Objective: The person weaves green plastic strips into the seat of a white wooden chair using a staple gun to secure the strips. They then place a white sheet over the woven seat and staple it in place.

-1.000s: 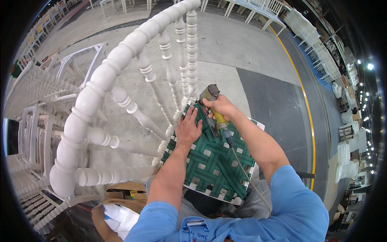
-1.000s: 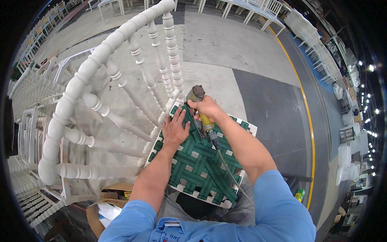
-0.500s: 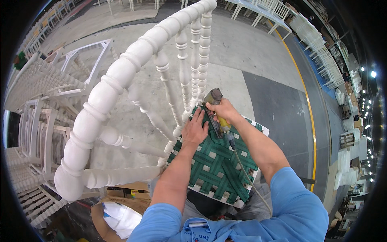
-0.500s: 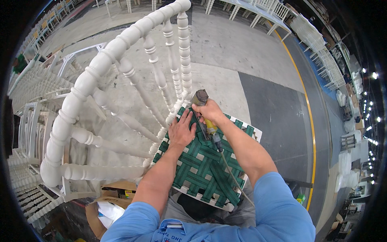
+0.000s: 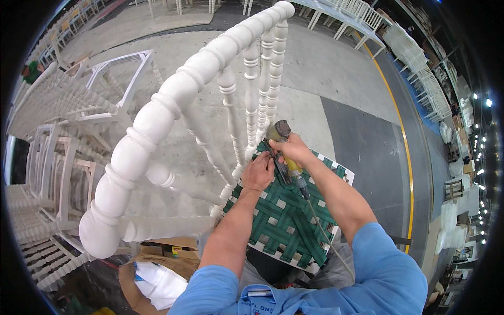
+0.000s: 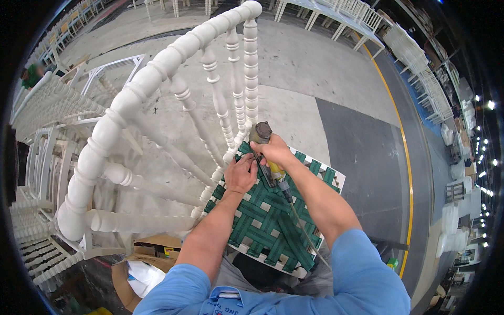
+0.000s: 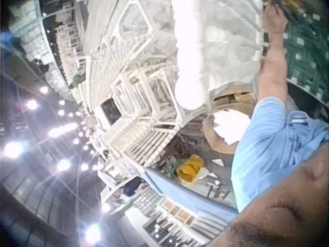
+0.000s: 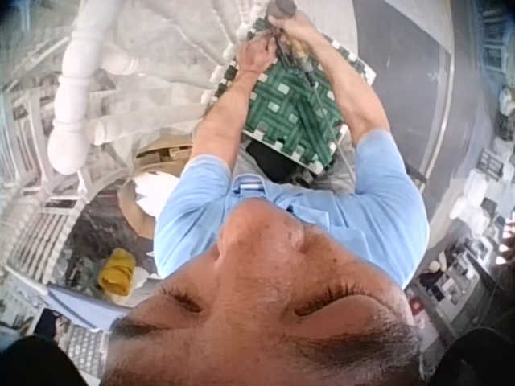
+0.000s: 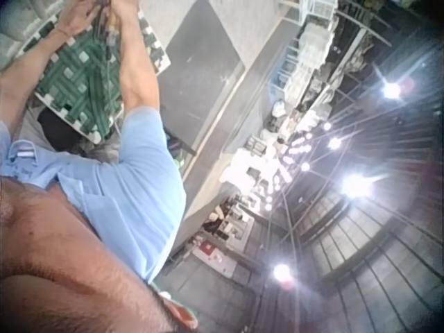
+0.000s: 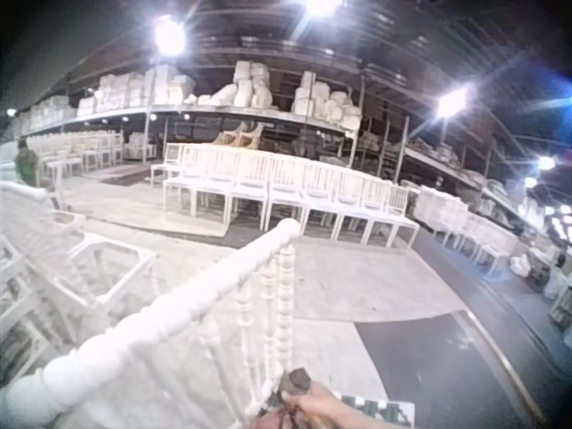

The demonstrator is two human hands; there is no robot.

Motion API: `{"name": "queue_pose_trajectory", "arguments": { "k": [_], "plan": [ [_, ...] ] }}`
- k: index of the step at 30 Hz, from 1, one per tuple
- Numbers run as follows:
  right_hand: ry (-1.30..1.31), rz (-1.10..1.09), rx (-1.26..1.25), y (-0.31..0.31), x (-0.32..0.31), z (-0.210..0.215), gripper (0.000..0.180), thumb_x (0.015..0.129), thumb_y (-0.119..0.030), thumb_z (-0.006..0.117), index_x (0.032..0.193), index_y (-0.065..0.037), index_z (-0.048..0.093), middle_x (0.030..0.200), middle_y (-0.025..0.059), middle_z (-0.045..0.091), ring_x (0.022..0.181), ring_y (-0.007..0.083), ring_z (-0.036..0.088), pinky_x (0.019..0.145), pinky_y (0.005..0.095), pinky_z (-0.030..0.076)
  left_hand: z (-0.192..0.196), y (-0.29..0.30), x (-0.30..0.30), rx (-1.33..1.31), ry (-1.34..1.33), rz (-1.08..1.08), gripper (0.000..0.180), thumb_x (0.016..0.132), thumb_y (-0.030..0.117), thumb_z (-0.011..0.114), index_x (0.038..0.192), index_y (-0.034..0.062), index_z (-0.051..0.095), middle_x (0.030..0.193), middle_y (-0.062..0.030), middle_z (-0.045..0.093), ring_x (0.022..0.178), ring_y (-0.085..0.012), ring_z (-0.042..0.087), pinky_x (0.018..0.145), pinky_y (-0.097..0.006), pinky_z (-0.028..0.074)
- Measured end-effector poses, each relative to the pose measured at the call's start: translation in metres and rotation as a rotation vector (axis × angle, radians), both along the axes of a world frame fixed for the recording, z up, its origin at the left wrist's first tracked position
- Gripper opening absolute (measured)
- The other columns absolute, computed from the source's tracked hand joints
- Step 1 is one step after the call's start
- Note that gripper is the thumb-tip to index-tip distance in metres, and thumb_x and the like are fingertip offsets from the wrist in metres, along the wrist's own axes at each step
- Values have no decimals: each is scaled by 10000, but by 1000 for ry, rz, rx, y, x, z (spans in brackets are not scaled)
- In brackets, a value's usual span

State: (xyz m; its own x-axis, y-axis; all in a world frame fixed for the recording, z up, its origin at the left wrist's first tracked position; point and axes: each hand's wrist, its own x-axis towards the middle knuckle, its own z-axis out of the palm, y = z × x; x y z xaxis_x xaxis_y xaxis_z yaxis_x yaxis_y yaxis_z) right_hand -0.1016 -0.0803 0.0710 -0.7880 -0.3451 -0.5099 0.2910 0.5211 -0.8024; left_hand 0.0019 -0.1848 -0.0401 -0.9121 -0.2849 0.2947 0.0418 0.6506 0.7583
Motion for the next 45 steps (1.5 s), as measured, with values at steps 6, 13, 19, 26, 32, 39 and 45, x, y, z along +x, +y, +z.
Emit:
{"name": "queue_pose_trajectory", "arguments": {
  "k": [6, 13, 19, 26, 32, 39, 45],
  "plan": [
    [13, 17, 39, -2, -1, -2, 242, 940, -232, 758, 924, -13, 657, 745, 50, 641, 504, 152, 598, 417, 310, 454, -4, -1, 1, -11, 36, 37, 258, 971, 258, 581, 990, 90, 775, 1147, -3, 747, 965, -375, 686, 1034, -478, 507],
    [54, -13, 87, 12, -5, -7, 254, 943, -244, 761, 961, -13, 656, 766, 54, 646, 504, 152, 601, 417, 313, 458, 0, 0, 2, 24, 17, 16, 261, 973, 265, 574, 993, 102, 777, 1161, 5, 748, 961, -368, 691, 1068, -495, 487],
    [5, 1, 25, 18, -12, 3, 285, 943, -256, 767, 997, -9, 634, 810, 61, 658, 503, 154, 598, 420, 317, 457, -1, 0, -1, 6, 0, 50, 251, 974, 255, 583, 991, 101, 780, 1188, 0, 749, 991, -347, 699, 1078, -506, 481],
    [58, -51, 5, 23, -8, 1, 298, 948, -258, 763, 1007, 1, 626, 819, 65, 666, 517, 153, 604, 444, 314, 463, -3, 0, -2, -5, 69, 50, 245, 966, 238, 590, 972, 85, 781, 1172, -14, 754, 972, -351, 701, 1074, -501, 482],
    [29, 61, 37, 9, -7, 1, 296, 948, -256, 759, 1060, -15, 629, 819, 58, 664, 509, 145, 589, 452, 306, 461, 3, 4, 0, -27, 54, 58, 238, 956, 237, 596, 944, 77, 773, 1167, -11, 755, 958, -356, 700, 1058, -489, 490],
    [100, -160, -145, 89, 43, 59, 269, 975, -243, 726, 1122, -43, 624, 871, 40, 661, 545, 131, 577, 470, 274, 460, -1, -6, 3, -150, 32, 1, 276, 986, 281, 559, 1021, 92, 757, 1270, -44, 719, 1027, -360, 697, 930, -471, 552],
    [252, -555, 0, 283, 198, 165, 382, 979, -290, 740, 1221, -27, 603, 898, 43, 646, 559, 136, 591, 495, 291, 483, -8, -4, -8, -319, 68, -10, 313, 1024, 266, 501, 1148, 88, 726, 1134, -122, 755, 993, -364, 702, 996, -499, 503]
  ]
}}
